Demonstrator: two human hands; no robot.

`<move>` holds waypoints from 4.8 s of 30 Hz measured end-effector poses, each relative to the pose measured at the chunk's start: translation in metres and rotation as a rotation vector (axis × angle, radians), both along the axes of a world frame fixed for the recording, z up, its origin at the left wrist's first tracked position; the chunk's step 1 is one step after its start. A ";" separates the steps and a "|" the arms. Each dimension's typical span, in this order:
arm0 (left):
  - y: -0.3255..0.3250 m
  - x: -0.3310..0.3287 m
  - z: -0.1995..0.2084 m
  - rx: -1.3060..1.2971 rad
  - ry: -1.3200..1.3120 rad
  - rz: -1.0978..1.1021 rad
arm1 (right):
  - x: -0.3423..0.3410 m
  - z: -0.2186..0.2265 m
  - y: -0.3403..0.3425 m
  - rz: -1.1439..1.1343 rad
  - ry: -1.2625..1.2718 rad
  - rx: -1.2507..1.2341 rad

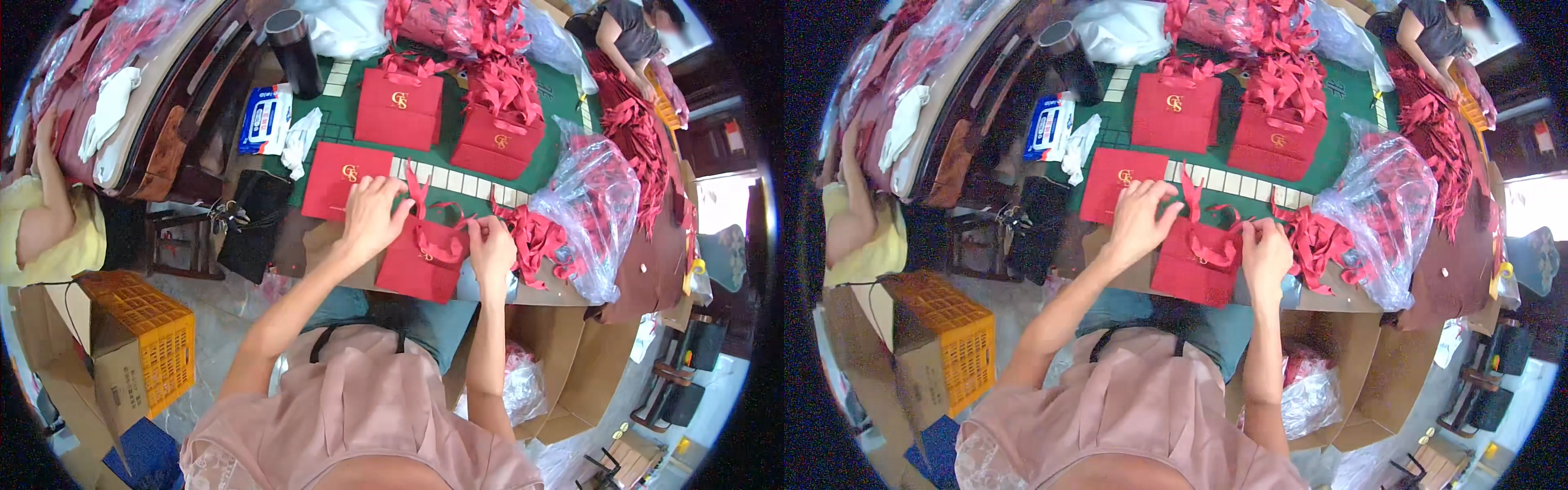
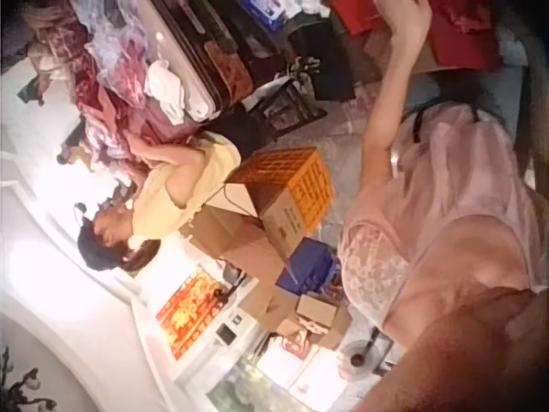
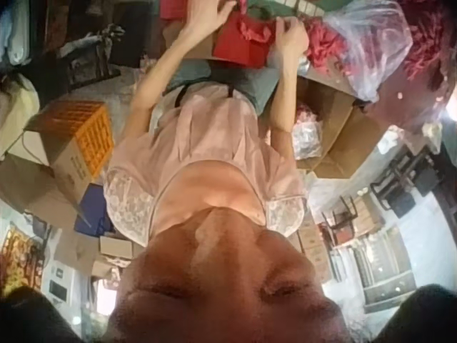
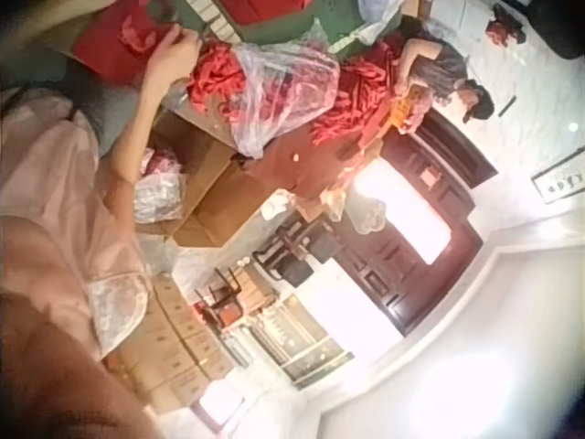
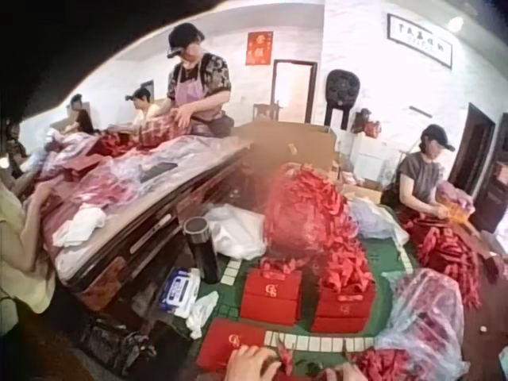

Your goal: The person attaches ribbon handles to paper bags by hand, opens and handles a water bottle from a plastic bag, and threads ribbons into additional paper bags.

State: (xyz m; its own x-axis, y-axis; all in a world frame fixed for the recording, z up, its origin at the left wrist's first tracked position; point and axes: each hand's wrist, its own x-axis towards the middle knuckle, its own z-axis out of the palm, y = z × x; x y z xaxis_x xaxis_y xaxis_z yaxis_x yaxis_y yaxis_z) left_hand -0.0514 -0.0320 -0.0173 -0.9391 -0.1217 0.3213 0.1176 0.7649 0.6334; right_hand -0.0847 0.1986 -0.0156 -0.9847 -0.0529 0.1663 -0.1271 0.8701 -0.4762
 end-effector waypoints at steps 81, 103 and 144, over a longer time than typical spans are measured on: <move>-0.021 0.007 0.026 0.421 0.441 0.118 | 0.091 -0.036 -0.061 0.370 -0.171 -0.496; -0.115 0.265 -0.295 0.238 -0.401 0.713 | 0.131 0.003 -0.257 1.200 0.086 0.060; -0.116 -0.022 -0.399 0.128 -0.045 -0.069 | 0.082 -0.047 -0.173 0.834 -0.053 0.104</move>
State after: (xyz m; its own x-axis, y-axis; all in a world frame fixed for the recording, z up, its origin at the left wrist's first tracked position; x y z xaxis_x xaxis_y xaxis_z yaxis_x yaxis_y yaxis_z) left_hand -0.0735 -0.1479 -0.4163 -0.9599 -0.0934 0.2645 0.1365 0.6682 0.7313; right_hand -0.0025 0.0252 -0.0623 -0.6224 -0.7791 0.0749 -0.7275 0.5405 -0.4227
